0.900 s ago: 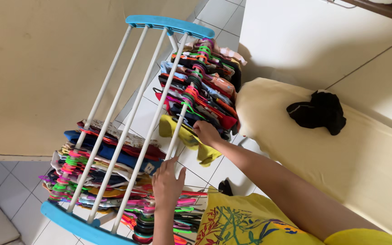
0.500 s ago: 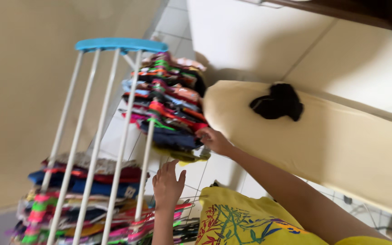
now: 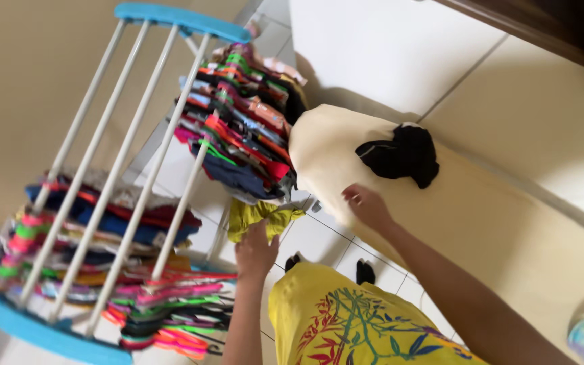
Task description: The person irons a black garment and a pair of grey sweatpants on an ironing board. They spray the garments with a spray bottle, smooth the fabric by hand, and use an iron to press the items. The person retrieves the garments from a nearby clothes rack and places the ironed items aside.
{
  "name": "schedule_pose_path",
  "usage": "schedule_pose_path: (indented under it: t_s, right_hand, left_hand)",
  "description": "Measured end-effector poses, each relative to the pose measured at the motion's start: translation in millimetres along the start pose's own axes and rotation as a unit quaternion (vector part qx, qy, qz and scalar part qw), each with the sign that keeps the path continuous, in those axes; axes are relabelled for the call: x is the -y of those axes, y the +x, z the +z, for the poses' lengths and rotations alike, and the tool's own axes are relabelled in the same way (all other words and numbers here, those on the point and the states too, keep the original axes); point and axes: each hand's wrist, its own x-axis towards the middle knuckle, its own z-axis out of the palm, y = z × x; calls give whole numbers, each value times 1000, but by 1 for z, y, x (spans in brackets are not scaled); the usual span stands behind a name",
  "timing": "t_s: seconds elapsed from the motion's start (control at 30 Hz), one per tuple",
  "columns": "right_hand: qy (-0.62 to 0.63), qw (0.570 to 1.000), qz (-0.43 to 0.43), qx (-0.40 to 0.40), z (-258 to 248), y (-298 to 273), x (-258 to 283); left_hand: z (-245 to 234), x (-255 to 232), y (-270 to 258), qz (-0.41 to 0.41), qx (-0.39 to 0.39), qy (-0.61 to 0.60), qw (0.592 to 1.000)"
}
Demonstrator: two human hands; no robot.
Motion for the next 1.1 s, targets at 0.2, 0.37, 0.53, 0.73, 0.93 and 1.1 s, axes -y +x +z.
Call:
schedule_pose_path:
  t_s: [0.2,0.37,0.53,0.73,0.93,1.1]
  right_hand:
    - [16,972,-83,218,68,-30,-8]
    - [-72,942,-92,313,132,-56,-41]
    - [-143,914,-92,367,212,-48,-92]
    - [-240,883,-95,393,335,-2,-180]
    - [-274,870,-210,351,472,40,-273]
    - [-307,850,-229,362,569,57,-337]
  left_hand:
    - [166,-22,4,-157,21,-377,912]
    - [264,-14,-9,-281,39,-436,854]
    - [313,24,3,-304,-36,-456,836]
    - [396,84,55,-263,-155,-419,855]
    - [508,143,116,-399,-88,-536,739]
    - [599,196,177,-430,-75,-608,663]
